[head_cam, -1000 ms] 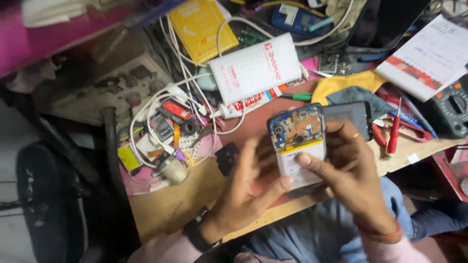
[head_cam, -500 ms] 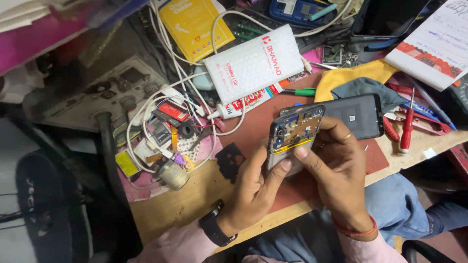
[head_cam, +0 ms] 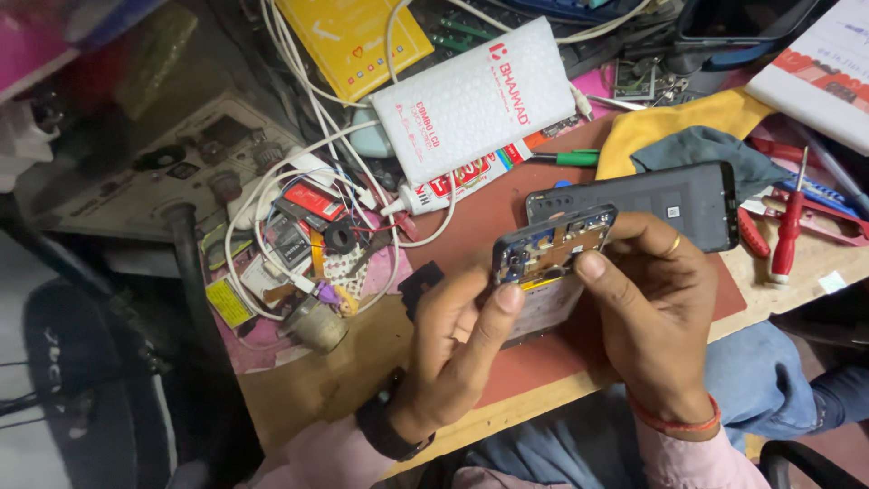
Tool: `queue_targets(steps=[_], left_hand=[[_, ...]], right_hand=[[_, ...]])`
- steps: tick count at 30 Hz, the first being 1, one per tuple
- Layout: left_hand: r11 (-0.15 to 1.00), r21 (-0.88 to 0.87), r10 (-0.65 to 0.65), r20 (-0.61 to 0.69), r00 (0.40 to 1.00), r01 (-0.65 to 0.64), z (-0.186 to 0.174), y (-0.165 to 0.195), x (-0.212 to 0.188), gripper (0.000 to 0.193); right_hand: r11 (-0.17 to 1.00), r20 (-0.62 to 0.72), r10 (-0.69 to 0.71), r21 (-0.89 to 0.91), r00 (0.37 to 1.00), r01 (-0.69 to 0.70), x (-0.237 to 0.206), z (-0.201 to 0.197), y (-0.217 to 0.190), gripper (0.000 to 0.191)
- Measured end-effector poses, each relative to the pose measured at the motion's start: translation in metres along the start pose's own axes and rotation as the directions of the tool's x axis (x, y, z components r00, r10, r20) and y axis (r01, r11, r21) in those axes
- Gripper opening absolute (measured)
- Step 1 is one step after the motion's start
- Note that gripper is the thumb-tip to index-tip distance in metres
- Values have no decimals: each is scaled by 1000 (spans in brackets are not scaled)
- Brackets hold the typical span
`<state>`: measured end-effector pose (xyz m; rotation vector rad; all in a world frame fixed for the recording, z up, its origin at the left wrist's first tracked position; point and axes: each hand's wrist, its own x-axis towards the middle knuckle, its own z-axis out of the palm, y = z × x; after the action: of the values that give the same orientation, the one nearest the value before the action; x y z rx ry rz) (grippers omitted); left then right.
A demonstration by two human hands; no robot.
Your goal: The person first handles a smartphone at a cluttered repair workbench, then disassembles it: they remove the back cover, lift out the battery, and manipulate the internal frame and board with both hands, setting parts on the mat.
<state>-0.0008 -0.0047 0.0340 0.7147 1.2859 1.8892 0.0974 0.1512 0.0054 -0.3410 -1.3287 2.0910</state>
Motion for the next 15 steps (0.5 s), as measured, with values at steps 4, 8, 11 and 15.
queue_targets(steps=[4,8,11,15], left_hand=[[994,112,8,-67,998,-1,-1,10,2,31],[905,423,89,-96,991,-40,-4,26,5,30],[884,464,99,-72,993,-54,-8,36,7,36],[890,437,192,-94,977,-133,-9,38,11,29]], right_hand=[[989,-3,-57,-140,998,56,-4,0,3,15],[987,-25,-96,-134,995,92,-7,0,8,13],[990,-50,-85,-120,995,78,-9,-2,12,14],[988,-34,-94,-124,995,89,-11,-2,14,15]])
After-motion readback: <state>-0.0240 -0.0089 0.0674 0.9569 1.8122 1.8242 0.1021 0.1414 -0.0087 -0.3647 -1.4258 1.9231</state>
